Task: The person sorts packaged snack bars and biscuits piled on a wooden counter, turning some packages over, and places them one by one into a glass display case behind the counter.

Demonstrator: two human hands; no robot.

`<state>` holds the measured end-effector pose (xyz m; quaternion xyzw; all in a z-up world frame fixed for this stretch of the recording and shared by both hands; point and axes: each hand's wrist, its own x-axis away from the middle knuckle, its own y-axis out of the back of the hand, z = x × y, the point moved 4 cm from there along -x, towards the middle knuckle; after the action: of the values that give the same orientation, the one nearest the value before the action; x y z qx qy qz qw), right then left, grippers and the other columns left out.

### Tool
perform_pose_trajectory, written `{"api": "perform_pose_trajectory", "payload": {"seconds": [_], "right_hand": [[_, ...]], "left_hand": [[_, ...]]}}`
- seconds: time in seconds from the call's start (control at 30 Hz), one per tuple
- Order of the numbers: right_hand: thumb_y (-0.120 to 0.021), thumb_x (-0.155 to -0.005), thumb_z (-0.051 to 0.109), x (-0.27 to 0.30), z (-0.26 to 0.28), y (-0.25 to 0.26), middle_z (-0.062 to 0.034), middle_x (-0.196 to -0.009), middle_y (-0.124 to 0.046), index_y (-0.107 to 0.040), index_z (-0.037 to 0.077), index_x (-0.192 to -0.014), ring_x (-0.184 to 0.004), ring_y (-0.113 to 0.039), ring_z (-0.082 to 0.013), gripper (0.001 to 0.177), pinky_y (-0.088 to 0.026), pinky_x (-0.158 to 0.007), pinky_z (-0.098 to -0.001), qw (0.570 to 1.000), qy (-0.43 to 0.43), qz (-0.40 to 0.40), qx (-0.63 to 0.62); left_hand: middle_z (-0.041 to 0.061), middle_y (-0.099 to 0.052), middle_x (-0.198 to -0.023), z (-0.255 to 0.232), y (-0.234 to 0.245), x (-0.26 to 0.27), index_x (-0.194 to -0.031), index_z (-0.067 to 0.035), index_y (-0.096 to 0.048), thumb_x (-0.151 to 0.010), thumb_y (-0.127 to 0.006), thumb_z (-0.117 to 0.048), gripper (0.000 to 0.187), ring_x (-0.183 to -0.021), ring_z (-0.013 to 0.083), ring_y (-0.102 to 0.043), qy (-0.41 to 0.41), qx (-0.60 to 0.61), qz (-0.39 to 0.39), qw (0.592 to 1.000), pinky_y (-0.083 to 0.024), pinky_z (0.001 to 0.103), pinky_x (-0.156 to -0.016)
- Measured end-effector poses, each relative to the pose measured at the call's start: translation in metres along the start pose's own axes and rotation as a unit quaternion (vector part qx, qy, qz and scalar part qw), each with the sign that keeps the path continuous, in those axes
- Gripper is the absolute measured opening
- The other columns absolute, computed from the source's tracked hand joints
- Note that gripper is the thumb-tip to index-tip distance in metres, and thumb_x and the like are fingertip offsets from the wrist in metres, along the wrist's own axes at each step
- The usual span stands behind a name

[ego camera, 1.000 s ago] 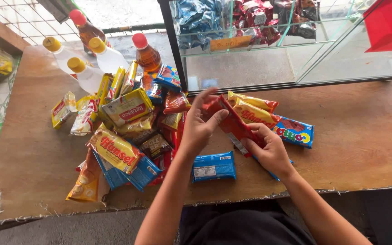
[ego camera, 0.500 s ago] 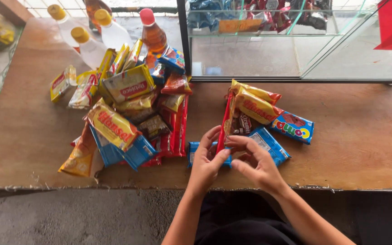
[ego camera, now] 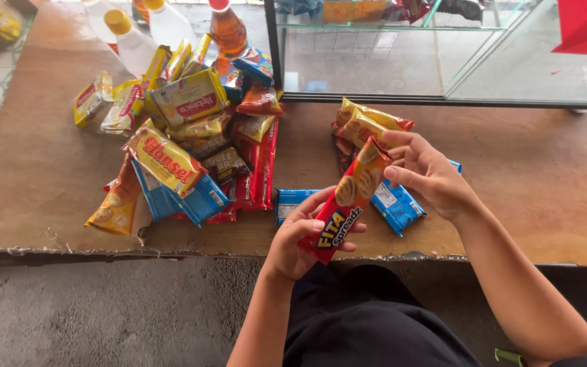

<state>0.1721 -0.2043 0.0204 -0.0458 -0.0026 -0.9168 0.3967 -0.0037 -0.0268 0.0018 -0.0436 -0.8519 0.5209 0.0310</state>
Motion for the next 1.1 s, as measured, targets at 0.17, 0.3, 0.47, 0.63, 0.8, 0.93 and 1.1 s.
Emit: {"api": "perform_pose_trajectory", "payload": {"seconds": [0.17, 0.3, 0.47, 0.63, 0.8, 0.93, 1.1], "right_hand": [[-0.076, -0.089, 0.015, -0.012, 0.01, -0.015, -0.0059, -0.114, -0.067, -0.051, 0.002, -0.141, -0.107, -0.065, -0.014, 0.06, -0.055, -0.09, -0.03, 0.997, -0.026, 0.071, 0.001], [-0.08, -0.085, 0.012, -0.03, 0.014, -0.01, -0.005, -0.1, -0.074, -0.069, -0.002, -0.115, -0.094, -0.069, -0.0126, 0.035, -0.059, -0.084, -0.0309, 0.984, -0.076, 0.147, 0.066], [-0.082, -0.081, 0.009, -0.059, 0.02, -0.005, -0.0043, -0.093, -0.077, -0.075, 0.0, -0.104, -0.088, -0.071, -0.011, 0.025, -0.06, -0.08, -0.0285, 0.973, -0.08, 0.171, 0.134], [-0.08, -0.082, 0.009, -0.075, 0.02, 0.027, -0.004, -0.089, -0.075, -0.074, 0.001, -0.103, -0.082, -0.07, -0.0096, 0.023, -0.06, -0.074, -0.0256, 0.986, -0.069, 0.08, 0.126], [-0.077, -0.092, 0.011, -0.073, 0.002, 0.079, -0.0034, -0.09, -0.071, -0.069, 0.003, -0.111, -0.074, -0.062, -0.0051, 0.022, -0.052, -0.064, -0.0195, 0.989, 0.013, -0.137, 0.048], [-0.078, -0.096, 0.011, -0.081, -0.007, 0.09, -0.0057, -0.087, -0.068, -0.068, 0.002, -0.114, -0.066, -0.058, -0.0056, 0.022, -0.047, -0.056, -0.0185, 0.977, 0.036, -0.205, -0.036], [-0.076, -0.096, 0.01, -0.135, 0.006, 0.081, -0.0094, -0.088, -0.071, -0.067, 0.0, -0.112, -0.064, -0.06, -0.0076, 0.021, -0.048, -0.052, -0.0199, 0.964, 0.065, -0.236, 0.106]], "left_hand": [[0.027, -0.058, -0.14, -0.015, 0.003, 0.006, -0.156, 0.005, -0.041, -0.086, -0.064, -0.018, 0.077, -0.117, 0.0408, -0.066, 0.049, -0.08, 0.014, 0.995, -0.062, 0.046, -0.085], [0.031, -0.06, -0.141, -0.039, 0.0, 0.016, -0.157, 0.009, -0.042, -0.088, -0.067, -0.034, 0.085, -0.121, 0.0421, -0.066, 0.022, -0.054, 0.014, 0.998, -0.061, 0.046, -0.092], [0.023, -0.057, -0.143, -0.061, 0.012, 0.033, -0.152, 0.002, -0.04, -0.084, -0.067, -0.043, 0.086, -0.123, 0.0395, -0.065, -0.058, -0.128, -0.07, 0.988, -0.061, 0.048, -0.092], [0.022, -0.065, -0.134, -0.082, 0.058, 0.078, -0.141, 0.005, -0.055, -0.09, -0.062, -0.029, 0.062, -0.114, 0.0326, -0.07, -0.234, -0.337, -0.249, 0.877, -0.062, 0.042, -0.083], [0.011, -0.069, -0.08, -0.094, 0.104, 0.128, -0.1, 0.005, -0.072, -0.107, -0.052, -0.014, 0.029, -0.066, 0.0153, -0.066, -0.393, -0.5, -0.468, 0.614, -0.049, 0.023, -0.058], [0.006, -0.064, -0.065, -0.082, 0.139, 0.131, -0.088, 0.003, -0.072, -0.109, -0.053, -0.019, 0.036, -0.053, 0.0117, -0.058, -0.413, -0.463, -0.553, 0.556, -0.043, 0.023, -0.048], [0.004, -0.064, -0.068, -0.08, 0.153, 0.119, -0.073, -0.004, -0.066, -0.112, -0.055, -0.021, 0.044, -0.053, 0.0136, -0.054, -0.446, -0.589, -0.58, 0.342, -0.037, 0.032, -0.05]]}}
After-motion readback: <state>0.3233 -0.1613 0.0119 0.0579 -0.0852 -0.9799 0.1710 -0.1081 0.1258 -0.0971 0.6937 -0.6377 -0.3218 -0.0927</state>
